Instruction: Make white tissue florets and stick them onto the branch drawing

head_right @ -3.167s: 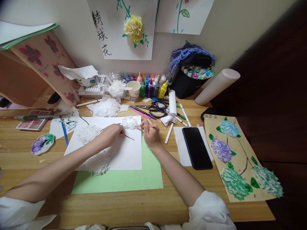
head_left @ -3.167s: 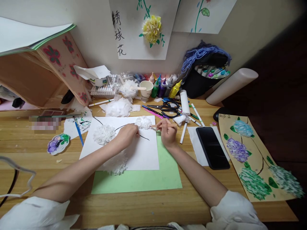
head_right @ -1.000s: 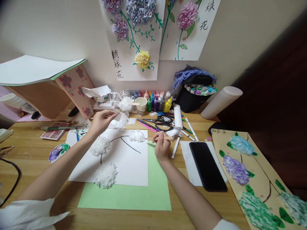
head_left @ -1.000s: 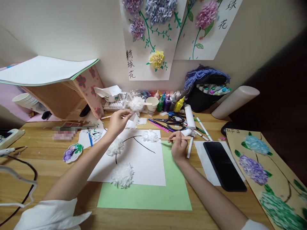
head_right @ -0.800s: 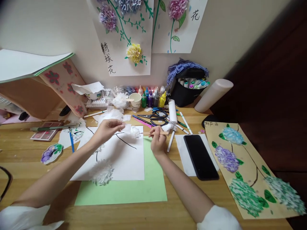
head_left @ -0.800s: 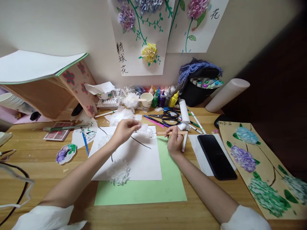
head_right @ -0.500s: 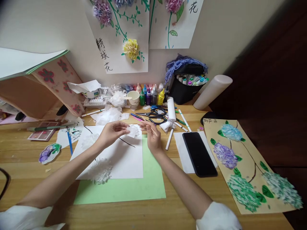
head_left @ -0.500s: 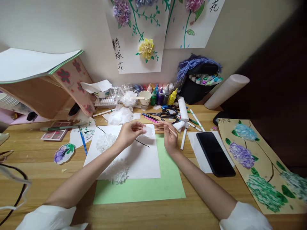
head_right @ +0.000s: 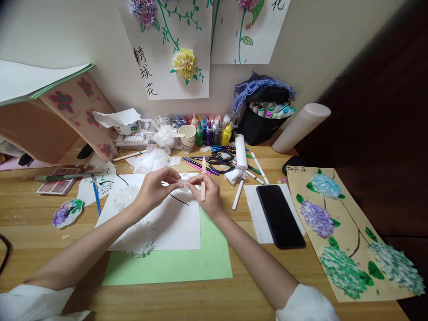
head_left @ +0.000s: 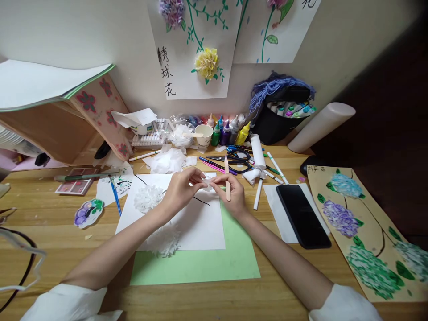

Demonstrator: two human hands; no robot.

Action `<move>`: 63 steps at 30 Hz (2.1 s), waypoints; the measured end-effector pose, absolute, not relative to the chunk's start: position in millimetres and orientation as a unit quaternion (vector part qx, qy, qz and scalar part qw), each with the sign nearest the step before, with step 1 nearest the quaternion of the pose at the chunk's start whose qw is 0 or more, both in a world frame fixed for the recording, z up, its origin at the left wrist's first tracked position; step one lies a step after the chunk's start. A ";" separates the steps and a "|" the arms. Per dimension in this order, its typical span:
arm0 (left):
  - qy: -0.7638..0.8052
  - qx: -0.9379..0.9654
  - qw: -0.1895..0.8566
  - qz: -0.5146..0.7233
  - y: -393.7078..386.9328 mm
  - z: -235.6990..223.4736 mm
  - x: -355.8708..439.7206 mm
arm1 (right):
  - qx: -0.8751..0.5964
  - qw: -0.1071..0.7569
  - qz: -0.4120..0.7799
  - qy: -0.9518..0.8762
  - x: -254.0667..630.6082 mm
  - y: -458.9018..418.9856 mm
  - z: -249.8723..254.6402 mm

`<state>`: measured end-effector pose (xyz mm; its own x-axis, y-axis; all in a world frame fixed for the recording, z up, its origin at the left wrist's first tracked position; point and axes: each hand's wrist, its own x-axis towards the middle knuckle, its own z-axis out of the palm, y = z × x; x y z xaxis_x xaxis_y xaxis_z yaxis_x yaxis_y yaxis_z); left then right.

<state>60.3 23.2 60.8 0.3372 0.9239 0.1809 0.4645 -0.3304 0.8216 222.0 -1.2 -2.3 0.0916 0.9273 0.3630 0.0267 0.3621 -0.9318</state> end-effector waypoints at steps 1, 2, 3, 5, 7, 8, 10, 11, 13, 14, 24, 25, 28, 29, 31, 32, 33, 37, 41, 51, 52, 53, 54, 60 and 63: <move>0.465 0.747 0.337 0.335 22.9 60.7 60.9 | -0.429 0.605 0.366 -0.562 222.7 -1.0 -2.4; 0.465 0.748 0.334 0.335 22.6 60.4 61.5 | -0.432 0.605 0.360 -0.564 223.7 -0.8 -2.3; 0.466 0.748 0.333 0.334 22.2 60.1 62.1 | -0.433 0.603 0.357 -0.567 224.9 -0.6 -2.0; 0.471 0.744 0.337 0.333 21.3 59.5 63.1 | -0.432 0.599 0.350 -0.576 227.0 -0.3 -0.9; 0.473 0.743 0.339 0.331 19.9 59.2 63.5 | -0.432 0.599 0.338 -0.584 228.3 -0.5 0.7; 0.472 0.745 0.337 0.330 19.1 59.2 63.4 | -0.432 0.600 0.331 -0.586 228.7 -0.8 1.7; 0.470 0.751 0.327 0.329 17.7 59.2 62.9 | -0.433 0.602 0.317 -0.591 228.8 -1.7 3.6; 0.471 0.753 0.320 0.329 17.0 59.2 62.6 | -0.432 0.602 0.311 -0.595 228.8 -2.2 4.5; 0.471 0.756 0.312 0.329 15.9 59.4 62.1 | -0.431 0.600 0.298 -0.604 228.5 -3.2 5.8; 0.471 0.757 0.311 0.329 15.4 59.4 61.9 | -0.430 0.601 0.291 -0.608 228.4 -3.6 6.1; 0.442 0.794 0.241 0.339 10.1 60.1 61.0 | -0.394 0.613 0.255 -0.636 230.8 -4.6 8.7; 0.437 0.806 0.220 0.335 10.0 60.5 60.6 | -0.391 0.609 0.260 -0.639 231.2 -4.6 10.7; 0.417 0.837 0.157 0.317 10.3 62.0 59.4 | -0.390 0.597 0.271 -0.647 232.2 -4.2 18.7; 0.411 0.845 0.141 0.311 10.5 62.3 59.0 | -0.392 0.591 0.271 -0.651 232.5 -4.1 21.8; 0.403 0.857 0.120 0.299 11.0 62.8 58.6 | -0.400 0.577 0.264 -0.661 233.4 -3.8 27.8; 0.401 0.861 0.115 0.293 11.3 62.8 58.5 | -0.404 0.569 0.258 -0.668 233.9 -3.6 30.7; 0.400 0.863 0.111 0.287 11.4 62.8 58.5 | -0.407 0.561 0.250 -0.676 234.4 -3.4 33.2; 0.402 0.869 0.097 0.270 11.9 62.0 58.8 | -0.414 0.538 0.204 -0.706 236.1 -2.6 40.2; 0.406 0.872 0.094 0.256 11.6 61.4 59.0 | -0.405 0.517 0.157 -0.738 237.5 -2.1 42.2; 0.399 0.879 0.097 0.243 10.6 61.8 61.6 | -0.398 0.486 0.136 -0.766 238.3 -1.1 35.3; 0.399 0.879 0.096 0.242 10.4 61.9 61.8 | -0.401 0.487 0.138 -0.764 238.1 -1.2 35.8; 0.399 0.879 0.095 0.241 10.2 62.0 61.9 | -0.404 0.489 0.140 -0.760 238.0 -1.4 36.6; 0.400 0.879 0.095 0.240 10.1 62.2 61.9 | -0.406 0.492 0.144 -0.757 237.9 -1.6 37.5; 0.402 0.879 0.097 0.239 11.2 64.2 62.4 | -0.424 0.503 0.192 -0.728 237.3 -1.9 41.6; 0.409 0.874 0.095 0.246 11.8 63.2 63.2 | -0.431 0.508 0.218 -0.714 236.7 -1.5 41.5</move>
<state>63.2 11.8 63.2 0.5450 0.7610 0.3518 0.6678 -0.6478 0.3667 236.7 -1.5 41.5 -0.1129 0.8359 0.5372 0.3938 0.5340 -0.7481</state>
